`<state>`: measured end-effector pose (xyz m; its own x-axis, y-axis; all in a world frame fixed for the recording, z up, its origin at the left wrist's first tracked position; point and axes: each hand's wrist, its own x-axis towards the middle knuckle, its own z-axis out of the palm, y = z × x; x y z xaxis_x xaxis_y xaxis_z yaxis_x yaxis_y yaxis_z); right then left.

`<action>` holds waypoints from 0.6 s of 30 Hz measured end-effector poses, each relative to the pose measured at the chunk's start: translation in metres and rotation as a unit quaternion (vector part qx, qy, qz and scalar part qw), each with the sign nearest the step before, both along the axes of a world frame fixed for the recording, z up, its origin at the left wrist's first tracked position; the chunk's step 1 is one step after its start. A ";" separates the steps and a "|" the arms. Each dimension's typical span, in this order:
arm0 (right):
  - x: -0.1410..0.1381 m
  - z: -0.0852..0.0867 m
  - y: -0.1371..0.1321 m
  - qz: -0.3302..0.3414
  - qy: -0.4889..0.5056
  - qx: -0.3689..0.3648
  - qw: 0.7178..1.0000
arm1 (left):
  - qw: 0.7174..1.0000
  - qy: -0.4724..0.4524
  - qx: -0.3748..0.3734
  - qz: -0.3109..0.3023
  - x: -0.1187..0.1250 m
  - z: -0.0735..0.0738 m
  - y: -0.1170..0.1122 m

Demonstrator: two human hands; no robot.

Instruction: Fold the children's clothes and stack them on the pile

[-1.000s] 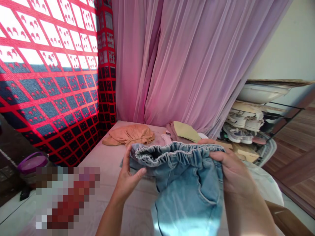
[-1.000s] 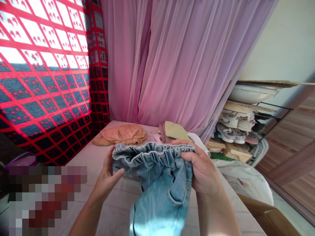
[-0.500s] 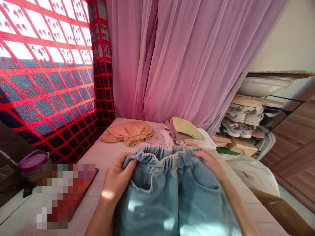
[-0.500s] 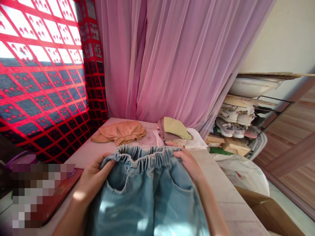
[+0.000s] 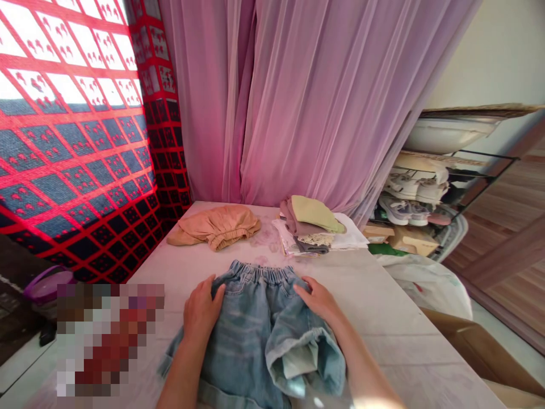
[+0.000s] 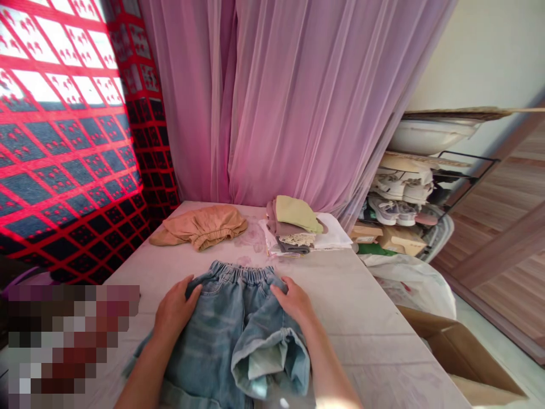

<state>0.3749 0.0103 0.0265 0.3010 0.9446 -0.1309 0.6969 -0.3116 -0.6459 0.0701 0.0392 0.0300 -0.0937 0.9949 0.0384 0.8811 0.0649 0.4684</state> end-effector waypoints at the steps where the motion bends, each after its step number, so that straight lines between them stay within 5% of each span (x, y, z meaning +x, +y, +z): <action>1: -0.001 0.003 -0.002 0.009 -0.006 -0.005 1.000 | 1.000 0.016 -0.005 -0.006 0.001 0.001 0.000; 5: -0.001 0.011 -0.010 0.043 -0.011 -0.003 0.999 | 0.998 0.049 -0.033 -0.006 -0.002 0.009 0.002; 10: 0.015 0.012 -0.012 0.007 -0.003 0.036 0.999 | 0.995 0.086 -0.025 0.033 -0.011 0.021 0.014; 18: 0.036 0.016 -0.056 0.070 0.058 -0.041 0.995 | 0.987 0.104 -0.121 0.017 -0.020 0.020 0.013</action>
